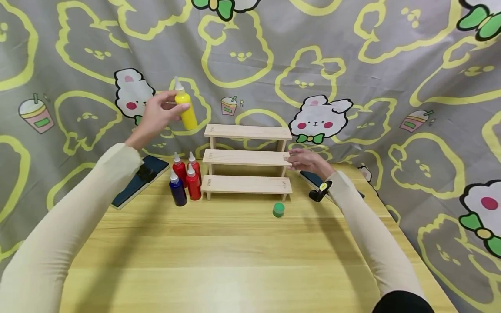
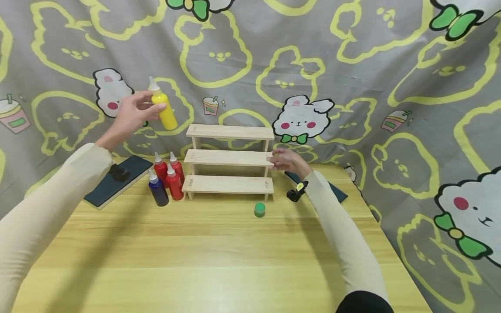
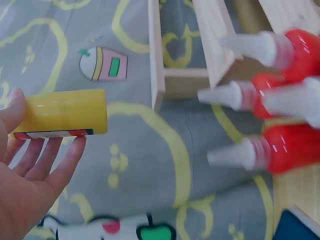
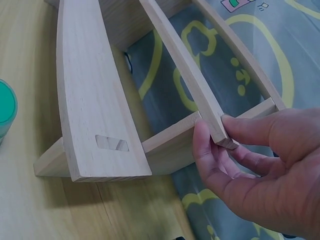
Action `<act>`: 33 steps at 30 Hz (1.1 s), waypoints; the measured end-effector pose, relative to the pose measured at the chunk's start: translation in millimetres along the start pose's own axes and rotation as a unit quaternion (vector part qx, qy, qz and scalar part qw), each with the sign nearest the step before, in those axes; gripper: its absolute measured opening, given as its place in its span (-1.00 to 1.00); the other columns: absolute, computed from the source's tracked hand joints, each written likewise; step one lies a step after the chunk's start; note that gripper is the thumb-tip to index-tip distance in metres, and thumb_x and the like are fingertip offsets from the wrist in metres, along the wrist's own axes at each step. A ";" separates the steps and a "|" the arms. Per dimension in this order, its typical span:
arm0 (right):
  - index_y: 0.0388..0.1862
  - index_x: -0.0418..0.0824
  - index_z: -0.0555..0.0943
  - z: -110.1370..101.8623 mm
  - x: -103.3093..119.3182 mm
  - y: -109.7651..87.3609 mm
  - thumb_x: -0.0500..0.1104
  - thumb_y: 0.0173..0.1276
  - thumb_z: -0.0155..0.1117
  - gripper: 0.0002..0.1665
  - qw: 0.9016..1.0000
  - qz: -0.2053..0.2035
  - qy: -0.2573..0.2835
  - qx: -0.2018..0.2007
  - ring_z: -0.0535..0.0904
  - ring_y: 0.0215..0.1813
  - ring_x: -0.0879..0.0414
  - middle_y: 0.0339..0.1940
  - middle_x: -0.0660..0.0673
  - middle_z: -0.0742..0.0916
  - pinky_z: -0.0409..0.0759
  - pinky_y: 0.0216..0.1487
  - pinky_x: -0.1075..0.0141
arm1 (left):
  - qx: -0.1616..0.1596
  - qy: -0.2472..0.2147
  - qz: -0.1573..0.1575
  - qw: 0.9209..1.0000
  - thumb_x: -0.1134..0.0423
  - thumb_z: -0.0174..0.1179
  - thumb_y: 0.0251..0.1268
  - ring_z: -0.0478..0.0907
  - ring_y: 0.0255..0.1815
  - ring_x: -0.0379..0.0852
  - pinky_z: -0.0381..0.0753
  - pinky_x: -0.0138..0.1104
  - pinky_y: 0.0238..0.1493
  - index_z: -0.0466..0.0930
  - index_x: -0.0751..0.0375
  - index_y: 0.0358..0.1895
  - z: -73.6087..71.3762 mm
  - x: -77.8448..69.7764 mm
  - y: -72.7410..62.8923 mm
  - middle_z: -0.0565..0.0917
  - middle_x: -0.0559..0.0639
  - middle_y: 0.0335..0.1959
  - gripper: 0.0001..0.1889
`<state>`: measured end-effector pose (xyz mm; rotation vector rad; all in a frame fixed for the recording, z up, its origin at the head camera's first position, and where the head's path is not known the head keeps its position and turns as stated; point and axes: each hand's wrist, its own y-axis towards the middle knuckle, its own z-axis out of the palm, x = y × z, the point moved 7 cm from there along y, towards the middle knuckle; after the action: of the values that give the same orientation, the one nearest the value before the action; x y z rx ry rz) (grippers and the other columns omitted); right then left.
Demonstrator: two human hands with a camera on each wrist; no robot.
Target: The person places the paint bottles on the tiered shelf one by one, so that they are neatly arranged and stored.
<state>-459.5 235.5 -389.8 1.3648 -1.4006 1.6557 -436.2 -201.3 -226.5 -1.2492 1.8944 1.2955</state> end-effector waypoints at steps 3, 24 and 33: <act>0.65 -0.38 0.02 -0.3 0.3 -0.3 -0.39 0.64 0.05 -0.27 1.000 -0.001 -0.002 -0.003 0.56 -0.41 0.23 0.10 -0.21 0.46 0.73 -0.16 0.41 | 0.010 -0.011 0.007 1.000 0.06 0.34 0.47 0.65 0.10 -0.16 0.75 -0.40 -0.02 0.50 0.17 0.46 19.4 -3.3 13.9 0.62 0.12 0.25 -0.42; 0.65 -0.38 0.05 3.4 3.4 5.8 -0.37 0.63 0.09 -0.26 1.000 0.000 -0.018 -0.010 0.48 -0.50 0.25 -0.02 -0.17 0.52 0.75 -0.13 0.38 | -0.013 0.010 -0.006 1.000 0.16 0.32 0.50 0.61 0.20 0.15 0.65 -0.12 0.22 0.48 0.27 0.45 104.1 21.7 50.4 0.61 0.27 0.26 -0.45; 0.66 -0.40 -0.01 -1.2 0.1 2.8 -0.36 0.63 0.08 -0.23 0.999 -0.004 -0.039 -0.009 0.50 -0.40 0.24 0.09 -0.25 0.48 0.74 -0.06 0.39 | -0.015 0.027 0.011 0.999 0.16 0.31 0.51 0.61 0.21 0.14 0.60 -0.10 0.33 0.46 0.28 0.47 115.7 18.2 50.5 0.63 0.27 0.25 -0.43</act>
<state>-462.4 235.8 -390.6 1.4376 -1.4493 1.5967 -498.2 -97.2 -266.5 -1.2945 1.9378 1.3196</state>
